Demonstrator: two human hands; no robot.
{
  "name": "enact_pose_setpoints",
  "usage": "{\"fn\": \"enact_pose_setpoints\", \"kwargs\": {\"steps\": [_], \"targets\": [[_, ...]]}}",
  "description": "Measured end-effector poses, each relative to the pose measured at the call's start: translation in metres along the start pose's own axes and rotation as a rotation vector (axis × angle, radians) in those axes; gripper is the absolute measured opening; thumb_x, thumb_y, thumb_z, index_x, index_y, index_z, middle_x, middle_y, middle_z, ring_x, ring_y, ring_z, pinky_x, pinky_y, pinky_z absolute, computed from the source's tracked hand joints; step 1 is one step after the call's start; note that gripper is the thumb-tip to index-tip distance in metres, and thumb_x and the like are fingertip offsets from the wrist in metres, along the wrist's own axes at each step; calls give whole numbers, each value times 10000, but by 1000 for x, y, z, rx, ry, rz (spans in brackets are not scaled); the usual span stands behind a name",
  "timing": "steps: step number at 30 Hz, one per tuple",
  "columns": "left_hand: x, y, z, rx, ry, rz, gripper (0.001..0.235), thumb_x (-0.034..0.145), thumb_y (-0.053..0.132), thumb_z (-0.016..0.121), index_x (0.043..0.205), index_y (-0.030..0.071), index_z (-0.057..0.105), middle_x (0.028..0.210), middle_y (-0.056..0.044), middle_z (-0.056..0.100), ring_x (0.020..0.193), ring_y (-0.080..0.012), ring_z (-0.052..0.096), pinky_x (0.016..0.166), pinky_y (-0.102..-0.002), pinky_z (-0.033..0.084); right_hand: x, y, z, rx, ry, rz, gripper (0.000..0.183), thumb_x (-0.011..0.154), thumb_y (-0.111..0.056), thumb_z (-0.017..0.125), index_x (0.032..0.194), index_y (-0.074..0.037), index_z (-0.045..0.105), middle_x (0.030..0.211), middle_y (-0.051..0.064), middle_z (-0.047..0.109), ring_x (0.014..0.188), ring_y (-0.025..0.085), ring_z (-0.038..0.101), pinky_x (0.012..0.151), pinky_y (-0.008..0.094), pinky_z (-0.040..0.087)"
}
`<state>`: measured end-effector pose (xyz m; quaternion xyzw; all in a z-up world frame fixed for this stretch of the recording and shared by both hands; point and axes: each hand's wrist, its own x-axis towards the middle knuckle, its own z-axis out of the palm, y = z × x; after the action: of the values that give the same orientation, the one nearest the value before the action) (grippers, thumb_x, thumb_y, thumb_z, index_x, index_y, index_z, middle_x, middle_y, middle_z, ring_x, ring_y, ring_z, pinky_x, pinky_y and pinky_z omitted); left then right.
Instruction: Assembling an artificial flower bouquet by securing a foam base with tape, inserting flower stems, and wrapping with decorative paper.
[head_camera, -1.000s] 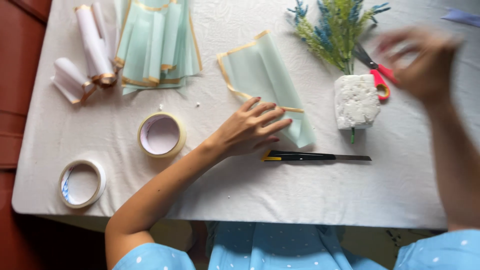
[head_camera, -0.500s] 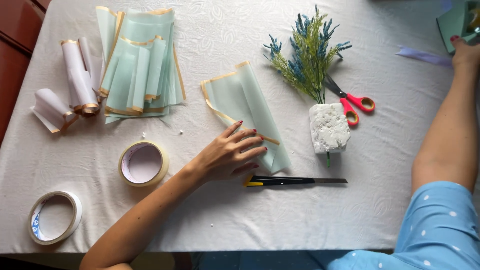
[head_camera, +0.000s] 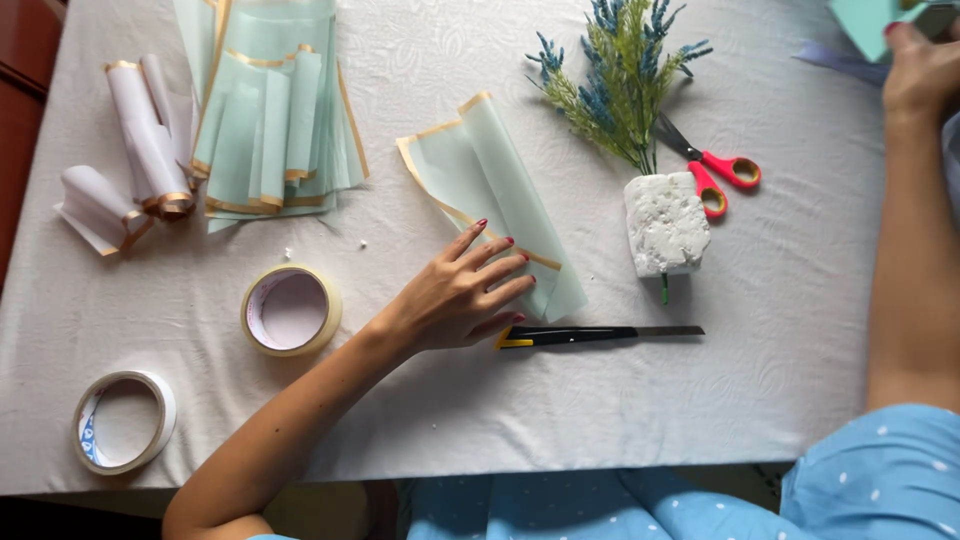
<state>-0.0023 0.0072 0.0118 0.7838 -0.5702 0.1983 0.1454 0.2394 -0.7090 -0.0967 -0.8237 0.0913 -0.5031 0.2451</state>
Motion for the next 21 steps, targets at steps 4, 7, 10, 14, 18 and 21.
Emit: {"fn": "enact_pose_setpoints", "kwargs": {"steps": [4, 7, 10, 14, 18, 21], "targets": [[-1, 3, -2, 12, -17, 17, 333, 957, 301, 695, 1207, 89, 638, 1254, -128, 641, 1209, -359, 630, 1113, -594, 443, -59, -182, -81, 286, -167, -208, 796, 916, 316, 1084, 1402, 50, 512, 1120, 322, 830, 1013, 357, 821, 914, 423, 671], [-3, 7, -4, 0, -1, 32, 316, 989, 313, 671, 1200, 78, 651, 1240, -141, 656, 1200, -368, 634, 1117, -596, 444, -92, -296, -107, 345, -283, -90, 696, 862, 290, 1015, 1309, 59, 534, 1035, 300, 800, 921, 345, 842, 781, 375, 726], [-4, 12, -2, 2, -1, 24, 320, 982, 302, 675, 1212, 80, 658, 1261, -141, 650, 1230, -371, 621, 1136, -595, 422, -117, -315, -114, 312, -356, -123, 638, 885, 201, 1033, 1299, 91, 559, 1039, 259, 796, 926, 289, 778, 793, 349, 647], [-3, 12, -3, 5, 9, 22, 331, 987, 314, 675, 1220, 80, 649, 1258, -145, 654, 1240, -380, 618, 1141, -602, 413, -128, -316, -127, 107, -349, -279, 505, 899, 123, 1009, 1246, 88, 644, 1113, 224, 661, 985, 314, 739, 904, 411, 621], [-3, 10, 0, 7, 14, 17, 320, 1007, 315, 639, 1225, 80, 633, 1250, -140, 647, 1231, -380, 624, 1131, -600, 424, -142, -320, -147, 63, -492, -640, 203, 1100, -134, 908, 1009, 21, 816, 908, 121, 770, 763, 261, 603, 979, 452, 457], [-5, 11, 1, 24, -29, -8, 446, 1011, 389, 656, 1368, 127, 603, 1262, -107, 645, 1251, -359, 620, 1172, -588, 387, -151, -311, -153, -17, -710, -654, 251, 1017, -90, 795, 1263, -43, 808, 1297, 180, 777, 1067, 342, 693, 932, 450, 561]]}}
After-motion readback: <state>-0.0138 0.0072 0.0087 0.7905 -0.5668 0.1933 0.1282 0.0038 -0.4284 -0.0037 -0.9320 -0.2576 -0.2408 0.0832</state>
